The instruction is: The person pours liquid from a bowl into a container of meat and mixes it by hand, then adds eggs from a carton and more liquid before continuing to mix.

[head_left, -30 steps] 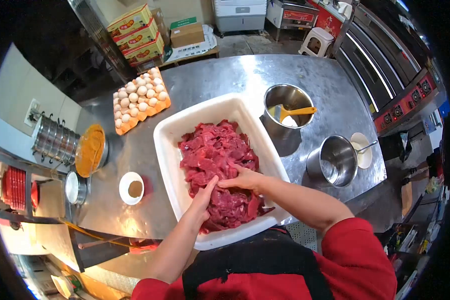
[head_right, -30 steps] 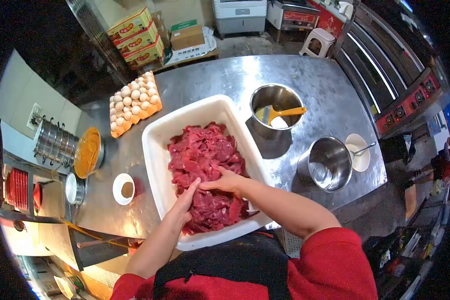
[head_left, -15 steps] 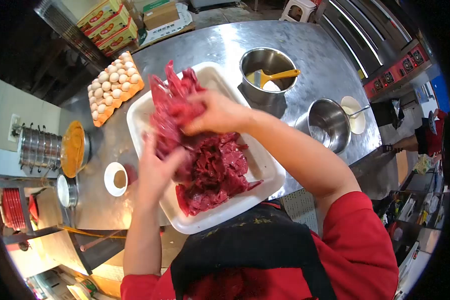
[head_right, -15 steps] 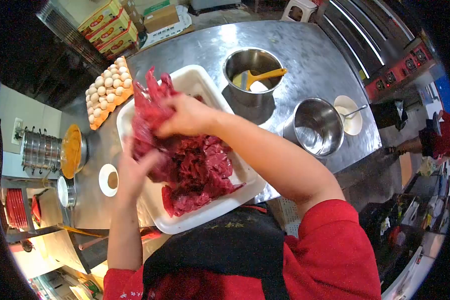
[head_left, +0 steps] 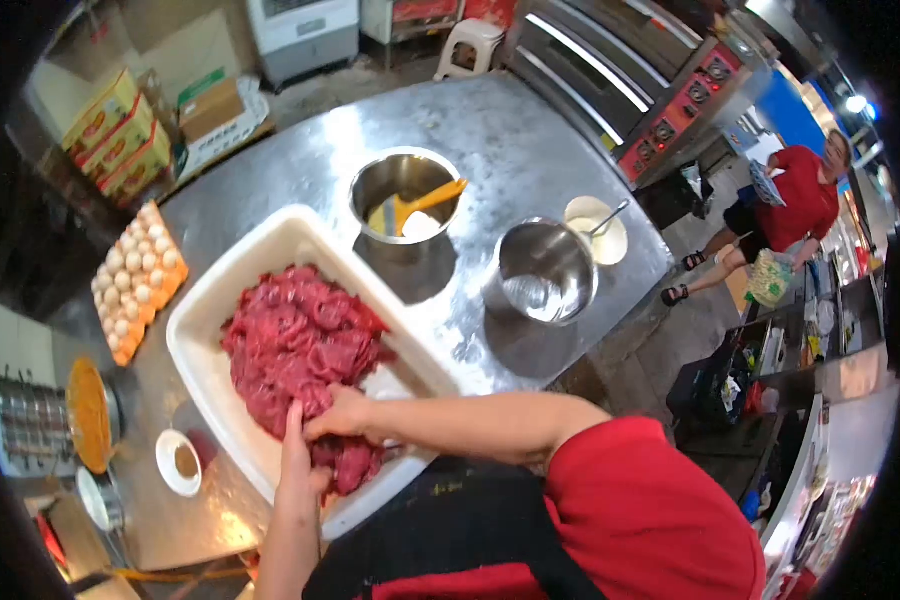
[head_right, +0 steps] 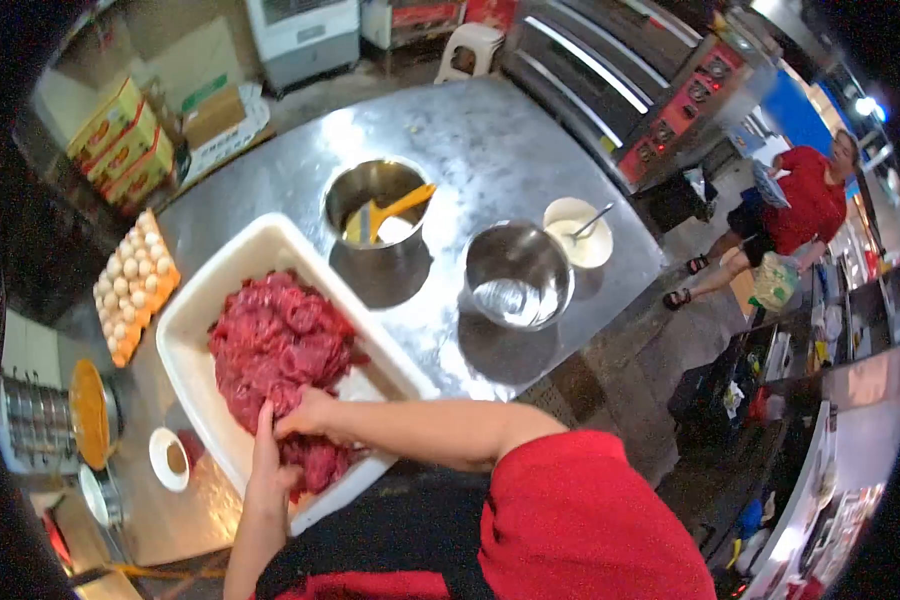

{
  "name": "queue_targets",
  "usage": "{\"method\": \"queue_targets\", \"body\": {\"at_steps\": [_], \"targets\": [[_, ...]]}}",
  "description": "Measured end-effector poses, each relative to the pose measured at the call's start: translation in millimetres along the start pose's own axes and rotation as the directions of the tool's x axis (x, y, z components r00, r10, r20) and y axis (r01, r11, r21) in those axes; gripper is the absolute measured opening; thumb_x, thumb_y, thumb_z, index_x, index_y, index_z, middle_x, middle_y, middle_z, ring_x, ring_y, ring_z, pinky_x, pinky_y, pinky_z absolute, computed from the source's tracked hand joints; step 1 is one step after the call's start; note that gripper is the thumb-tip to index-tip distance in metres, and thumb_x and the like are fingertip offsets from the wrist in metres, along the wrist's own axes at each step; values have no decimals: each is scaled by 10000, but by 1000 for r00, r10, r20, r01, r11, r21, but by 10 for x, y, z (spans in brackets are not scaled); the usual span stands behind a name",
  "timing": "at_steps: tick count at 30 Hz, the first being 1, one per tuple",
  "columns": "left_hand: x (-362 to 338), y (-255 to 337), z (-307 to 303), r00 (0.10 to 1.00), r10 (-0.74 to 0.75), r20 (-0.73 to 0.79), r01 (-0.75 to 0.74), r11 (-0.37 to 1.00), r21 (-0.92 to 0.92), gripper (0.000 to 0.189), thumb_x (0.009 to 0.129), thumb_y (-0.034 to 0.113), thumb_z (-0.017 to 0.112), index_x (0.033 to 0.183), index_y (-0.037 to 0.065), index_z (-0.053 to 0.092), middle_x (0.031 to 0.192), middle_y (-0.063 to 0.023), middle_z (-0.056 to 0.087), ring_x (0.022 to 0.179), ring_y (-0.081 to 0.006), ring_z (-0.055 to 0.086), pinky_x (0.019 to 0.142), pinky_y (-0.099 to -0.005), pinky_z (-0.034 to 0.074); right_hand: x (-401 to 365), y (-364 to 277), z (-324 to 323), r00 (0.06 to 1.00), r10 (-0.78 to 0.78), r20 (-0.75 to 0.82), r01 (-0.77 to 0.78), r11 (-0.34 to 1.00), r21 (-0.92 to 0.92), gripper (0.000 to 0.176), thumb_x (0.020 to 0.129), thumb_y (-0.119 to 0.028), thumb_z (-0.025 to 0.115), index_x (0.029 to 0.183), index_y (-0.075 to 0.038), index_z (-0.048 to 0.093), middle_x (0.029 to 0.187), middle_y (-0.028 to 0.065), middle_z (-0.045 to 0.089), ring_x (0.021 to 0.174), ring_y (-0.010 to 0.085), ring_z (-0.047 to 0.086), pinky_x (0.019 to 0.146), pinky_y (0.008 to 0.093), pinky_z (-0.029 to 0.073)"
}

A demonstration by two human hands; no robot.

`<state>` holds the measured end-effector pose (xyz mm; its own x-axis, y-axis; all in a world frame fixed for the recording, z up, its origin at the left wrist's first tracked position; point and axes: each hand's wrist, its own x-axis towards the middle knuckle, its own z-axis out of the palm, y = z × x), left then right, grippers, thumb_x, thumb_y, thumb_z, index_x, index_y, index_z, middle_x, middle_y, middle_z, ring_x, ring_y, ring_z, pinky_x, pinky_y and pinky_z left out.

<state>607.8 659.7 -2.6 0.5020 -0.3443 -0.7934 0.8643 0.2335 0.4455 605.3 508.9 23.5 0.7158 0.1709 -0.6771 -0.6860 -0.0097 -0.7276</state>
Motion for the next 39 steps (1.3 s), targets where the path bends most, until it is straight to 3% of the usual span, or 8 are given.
{"method": "queue_targets", "body": {"at_steps": [6,12,14,23,24,26,30,39], "targets": [[-325,571,190,904,411,118,-411,911,-26,399,981,295,507,1290,43,516,1200,-99,617,1072,-237,606,934,-385,495,-54,-693,-138,824,-565,49,567,819,-94,701,615,-160,777,1267,-58,542,930,134,668,812,232,627,785,324,509],[-686,960,445,711,681,175,-618,486,617,289,910,261,664,1066,22,627,843,-24,657,664,-117,600,595,-277,485,92,-1391,-171,782,-620,-66,444,629,-638,735,613,-273,796,1299,-158,557,1389,179,434,1249,396,437,973,556,426],[-572,1131,221,709,666,230,-284,-30,958,240,892,245,683,885,8,649,749,-18,635,625,-79,551,558,-251,446,538,-1063,-140,692,-712,-116,409,520,-750,757,612,-353,814,1310,-214,556,1476,163,280,1346,488,232,958,732,323],[468,1658,121,631,603,489,-641,50,766,332,897,198,654,1135,-30,615,1031,-109,677,958,-169,622,867,-300,481,-305,51,-133,865,-106,490,501,146,-853,493,700,-328,720,1181,-236,658,1370,98,427,1304,420,311,882,757,376],[589,1673,170,572,550,609,-552,-291,782,408,906,224,640,1235,-8,571,1116,-118,667,1013,-207,627,918,-341,477,-456,35,-310,878,-58,476,480,108,-871,390,743,-206,656,1133,-208,670,1353,95,455,1278,402,368,877,680,446],[694,1328,393,772,544,329,-508,217,833,612,858,318,685,1345,4,491,1362,-193,511,1230,-284,514,1026,-367,407,-556,124,-735,881,-225,417,451,129,-883,313,747,-127,617,1055,-160,663,1271,93,523,1096,371,557,851,465,523],[488,607,758,769,495,405,-218,-393,893,575,861,589,526,1299,221,582,1374,-221,443,1295,-385,368,1100,-516,233,-257,-20,-1203,856,-516,33,241,342,-908,403,729,-32,622,1129,-44,569,1207,317,455,931,443,622,835,474,525],[-443,-178,554,737,161,656,-556,-407,725,285,861,347,622,1097,208,697,1287,-154,550,1165,-357,502,990,-524,407,338,-509,-642,916,-372,150,184,59,-981,677,875,-622,472,1459,-296,365,1581,177,128,1430,472,113,1077,712,95]]}}
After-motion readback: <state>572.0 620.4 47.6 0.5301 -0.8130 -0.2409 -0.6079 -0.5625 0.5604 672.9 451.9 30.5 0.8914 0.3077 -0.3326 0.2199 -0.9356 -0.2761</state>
